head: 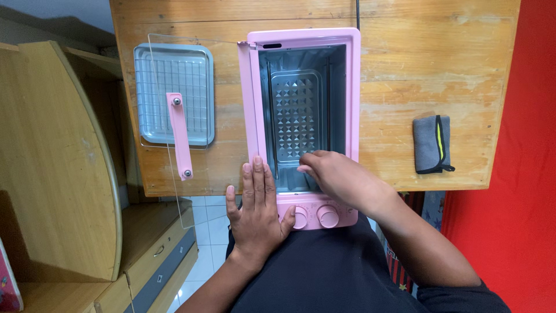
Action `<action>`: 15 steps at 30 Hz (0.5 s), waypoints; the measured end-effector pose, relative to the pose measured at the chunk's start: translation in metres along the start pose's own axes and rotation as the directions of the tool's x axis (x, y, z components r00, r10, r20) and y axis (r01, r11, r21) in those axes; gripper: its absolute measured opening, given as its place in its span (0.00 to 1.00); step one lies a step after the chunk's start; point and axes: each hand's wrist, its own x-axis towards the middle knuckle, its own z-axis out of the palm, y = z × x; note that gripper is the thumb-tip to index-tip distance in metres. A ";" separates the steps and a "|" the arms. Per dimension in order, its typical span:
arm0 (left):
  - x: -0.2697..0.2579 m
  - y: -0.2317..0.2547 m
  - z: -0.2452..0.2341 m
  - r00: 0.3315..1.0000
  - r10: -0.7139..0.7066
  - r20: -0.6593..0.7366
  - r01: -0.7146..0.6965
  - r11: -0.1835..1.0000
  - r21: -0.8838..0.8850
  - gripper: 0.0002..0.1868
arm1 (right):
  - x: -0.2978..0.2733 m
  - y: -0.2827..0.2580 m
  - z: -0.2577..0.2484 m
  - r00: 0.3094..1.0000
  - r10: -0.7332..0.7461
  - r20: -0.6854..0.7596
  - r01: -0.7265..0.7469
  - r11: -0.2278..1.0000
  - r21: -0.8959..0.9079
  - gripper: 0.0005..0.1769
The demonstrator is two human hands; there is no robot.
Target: The person cleans the interior and exterior of a pink toaster oven using a yellow brush. They scrub the inside walls and bottom, then flip the unit to brush the bottom surface.
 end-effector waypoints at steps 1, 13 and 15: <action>0.000 0.000 0.000 1.000 -0.002 -0.004 0.002 1.000 -0.005 0.47 | 0.001 0.001 0.003 1.000 -0.003 0.002 0.004 1.000 -0.029 0.22; 0.001 -0.001 0.002 1.000 0.005 -0.013 -0.005 1.000 -0.017 0.46 | 0.008 0.005 0.009 0.999 0.000 0.051 0.005 0.995 -0.104 0.23; 0.001 -0.001 0.003 1.000 0.009 -0.021 -0.009 1.000 -0.007 0.46 | 0.004 0.003 0.005 0.999 -0.002 0.051 0.008 0.994 -0.110 0.22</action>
